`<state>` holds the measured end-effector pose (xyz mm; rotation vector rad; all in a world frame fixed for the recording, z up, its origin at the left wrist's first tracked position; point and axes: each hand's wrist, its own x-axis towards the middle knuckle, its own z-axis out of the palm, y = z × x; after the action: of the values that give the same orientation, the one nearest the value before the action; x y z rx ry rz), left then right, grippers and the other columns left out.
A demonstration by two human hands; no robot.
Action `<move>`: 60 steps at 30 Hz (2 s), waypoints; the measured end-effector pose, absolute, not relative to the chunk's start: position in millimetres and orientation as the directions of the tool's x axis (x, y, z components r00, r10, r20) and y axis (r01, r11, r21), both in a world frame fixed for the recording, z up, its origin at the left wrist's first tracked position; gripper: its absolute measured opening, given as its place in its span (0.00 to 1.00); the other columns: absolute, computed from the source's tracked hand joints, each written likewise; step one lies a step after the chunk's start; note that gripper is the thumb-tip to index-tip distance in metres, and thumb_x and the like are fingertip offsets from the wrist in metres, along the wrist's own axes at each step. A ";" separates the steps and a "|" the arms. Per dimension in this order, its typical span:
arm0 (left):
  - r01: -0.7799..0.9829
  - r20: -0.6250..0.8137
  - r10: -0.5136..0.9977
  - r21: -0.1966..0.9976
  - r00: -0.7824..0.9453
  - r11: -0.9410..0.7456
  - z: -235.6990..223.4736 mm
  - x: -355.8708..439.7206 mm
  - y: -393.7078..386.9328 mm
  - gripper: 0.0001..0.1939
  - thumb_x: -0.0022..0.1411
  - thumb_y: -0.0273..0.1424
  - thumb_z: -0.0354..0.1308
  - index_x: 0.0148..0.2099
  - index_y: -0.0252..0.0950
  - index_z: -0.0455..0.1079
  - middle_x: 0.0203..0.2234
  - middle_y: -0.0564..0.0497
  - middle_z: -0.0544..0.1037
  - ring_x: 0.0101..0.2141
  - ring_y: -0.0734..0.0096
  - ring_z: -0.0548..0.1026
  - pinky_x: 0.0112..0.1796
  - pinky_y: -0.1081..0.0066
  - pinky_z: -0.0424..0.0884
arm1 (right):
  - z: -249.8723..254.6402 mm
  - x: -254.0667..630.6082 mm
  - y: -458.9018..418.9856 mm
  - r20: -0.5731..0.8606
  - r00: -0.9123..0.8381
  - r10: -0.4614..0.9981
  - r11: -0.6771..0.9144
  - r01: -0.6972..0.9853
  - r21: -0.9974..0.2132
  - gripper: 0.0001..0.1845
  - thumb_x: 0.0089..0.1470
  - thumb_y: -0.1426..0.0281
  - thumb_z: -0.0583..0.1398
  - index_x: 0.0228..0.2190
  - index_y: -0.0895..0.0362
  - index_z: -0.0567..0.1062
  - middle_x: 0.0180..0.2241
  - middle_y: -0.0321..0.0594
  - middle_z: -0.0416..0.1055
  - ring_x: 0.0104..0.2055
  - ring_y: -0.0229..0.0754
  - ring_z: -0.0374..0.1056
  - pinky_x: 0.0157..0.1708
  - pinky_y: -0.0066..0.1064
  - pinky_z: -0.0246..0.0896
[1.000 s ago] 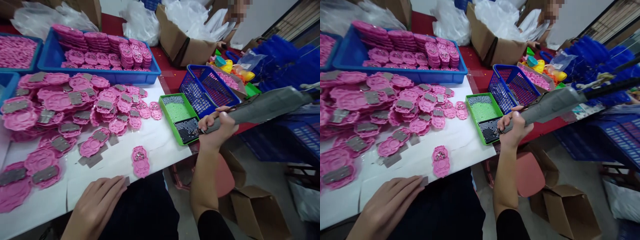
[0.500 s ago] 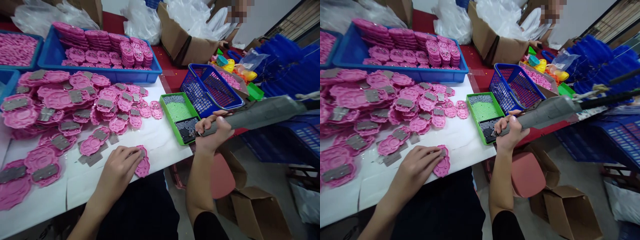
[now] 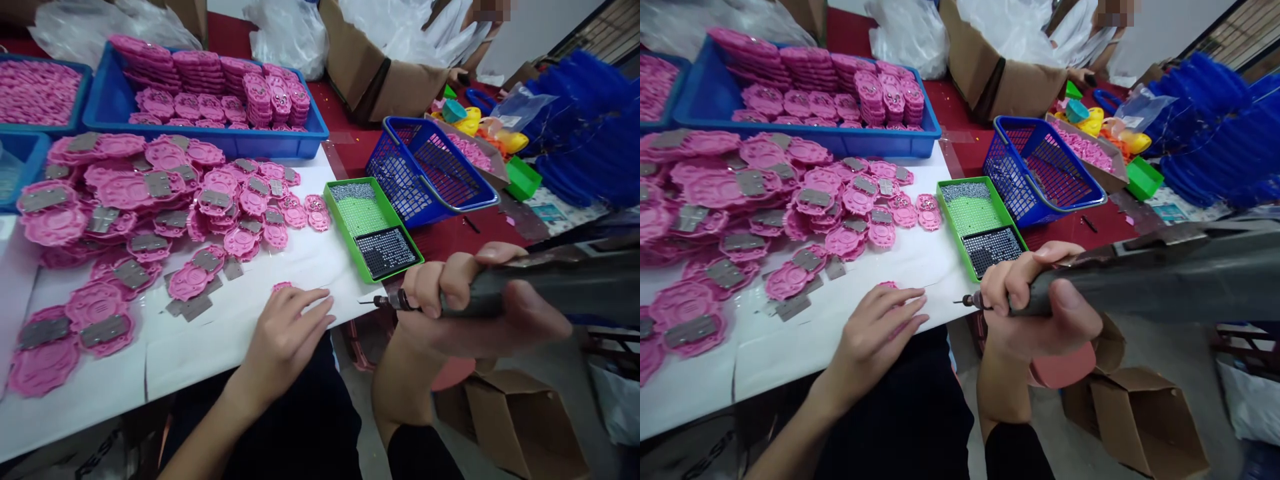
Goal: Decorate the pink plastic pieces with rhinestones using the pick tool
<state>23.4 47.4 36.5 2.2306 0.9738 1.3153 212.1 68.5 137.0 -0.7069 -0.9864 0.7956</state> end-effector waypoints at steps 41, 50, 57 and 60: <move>0.639 0.472 0.819 0.528 0.326 -0.559 12.1 -11.0 45.3 0.17 0.66 0.18 0.57 0.53 0.39 0.76 0.48 0.44 0.81 0.49 0.53 0.75 0.48 0.52 0.77 | 117.4 206.5 47.1 0.413 0.225 0.883 0.462 -0.255 -0.849 0.12 0.53 0.65 0.59 0.38 0.52 0.79 0.15 0.28 0.60 0.12 0.35 0.53 0.14 0.32 0.53; 0.517 0.411 0.816 0.633 0.407 -0.576 14.5 22.0 41.2 0.13 0.69 0.20 0.58 0.53 0.32 0.75 0.47 0.41 0.79 0.50 0.56 0.71 0.50 0.55 0.76 | 110.5 194.8 56.9 0.418 0.231 0.879 0.469 -0.255 -0.846 0.09 0.55 0.65 0.60 0.37 0.52 0.78 0.16 0.26 0.57 0.11 0.33 0.50 0.14 0.29 0.52; 0.590 0.433 0.840 0.601 0.326 -0.539 8.8 52.3 31.2 0.16 0.68 0.21 0.58 0.57 0.33 0.74 0.49 0.39 0.79 0.47 0.53 0.70 0.46 0.54 0.74 | 98.2 196.9 61.7 0.393 0.235 0.889 0.445 -0.240 -0.863 0.08 0.56 0.64 0.60 0.37 0.51 0.77 0.16 0.26 0.55 0.12 0.33 0.48 0.14 0.29 0.51; 0.616 0.458 0.843 0.586 0.284 -0.526 8.1 54.1 31.7 0.14 0.69 0.23 0.60 0.55 0.33 0.75 0.48 0.40 0.80 0.44 0.55 0.70 0.44 0.56 0.71 | 96.2 200.0 63.1 0.395 0.228 0.890 0.444 -0.236 -0.864 0.08 0.56 0.65 0.59 0.38 0.51 0.77 0.16 0.26 0.55 0.12 0.33 0.49 0.14 0.30 0.51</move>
<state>54.1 31.7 8.1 2.2620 1.3315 1.0885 200.0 63.1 96.2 -0.7642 -1.0578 0.8895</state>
